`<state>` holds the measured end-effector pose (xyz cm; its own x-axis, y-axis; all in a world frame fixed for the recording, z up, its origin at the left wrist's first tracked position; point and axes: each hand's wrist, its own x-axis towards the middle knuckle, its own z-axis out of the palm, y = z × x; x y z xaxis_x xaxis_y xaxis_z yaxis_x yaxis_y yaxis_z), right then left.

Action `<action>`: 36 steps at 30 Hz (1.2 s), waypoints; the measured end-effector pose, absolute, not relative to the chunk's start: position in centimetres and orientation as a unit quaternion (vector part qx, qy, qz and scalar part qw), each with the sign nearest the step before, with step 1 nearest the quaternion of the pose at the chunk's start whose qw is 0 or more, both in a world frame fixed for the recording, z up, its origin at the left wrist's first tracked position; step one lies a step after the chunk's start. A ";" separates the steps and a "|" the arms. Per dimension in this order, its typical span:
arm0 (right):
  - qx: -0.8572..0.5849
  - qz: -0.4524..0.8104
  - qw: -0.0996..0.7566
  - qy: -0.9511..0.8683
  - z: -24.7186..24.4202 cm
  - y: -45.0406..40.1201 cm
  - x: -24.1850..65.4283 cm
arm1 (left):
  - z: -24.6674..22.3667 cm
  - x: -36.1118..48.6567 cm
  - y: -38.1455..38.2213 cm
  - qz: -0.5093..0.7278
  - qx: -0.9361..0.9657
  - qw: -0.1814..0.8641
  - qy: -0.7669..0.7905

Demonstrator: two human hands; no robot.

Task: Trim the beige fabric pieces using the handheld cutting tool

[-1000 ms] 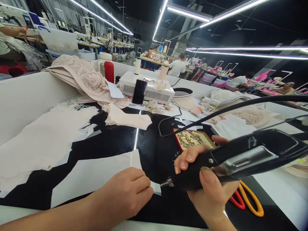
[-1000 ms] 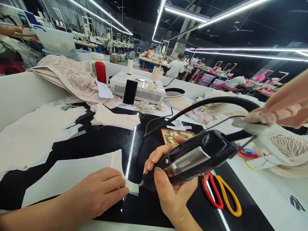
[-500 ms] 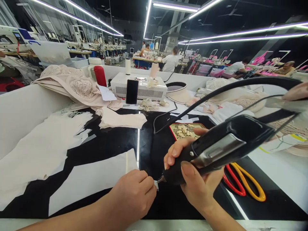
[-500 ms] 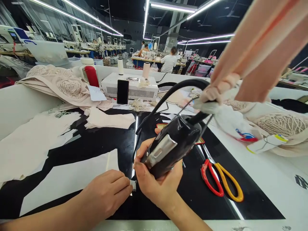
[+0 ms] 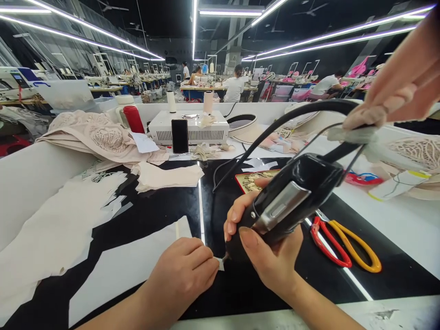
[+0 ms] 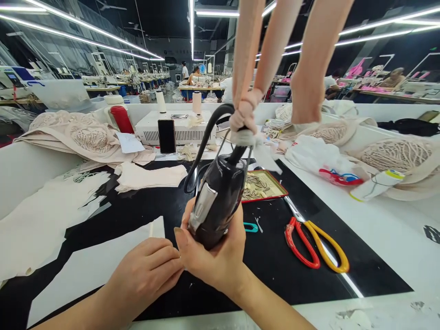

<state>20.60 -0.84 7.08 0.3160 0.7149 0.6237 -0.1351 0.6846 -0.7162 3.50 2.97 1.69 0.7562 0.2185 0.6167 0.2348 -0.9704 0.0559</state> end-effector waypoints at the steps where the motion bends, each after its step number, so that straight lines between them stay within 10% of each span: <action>1: -0.284 0.280 0.760 -0.513 7.1 -0.8 20.6 | 1.5 3.5 2.9 -0.325 -0.938 0.017 -0.119; 36: -0.315 0.278 0.749 -0.512 7.8 -1.0 20.7 | 1.6 2.8 2.9 -0.285 -0.955 -0.002 -0.082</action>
<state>20.69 -0.95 7.78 0.3211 0.7392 0.5920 -0.0935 0.6468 -0.7569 2.80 2.94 1.63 0.8246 0.1579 0.5432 0.1551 -0.9866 0.0513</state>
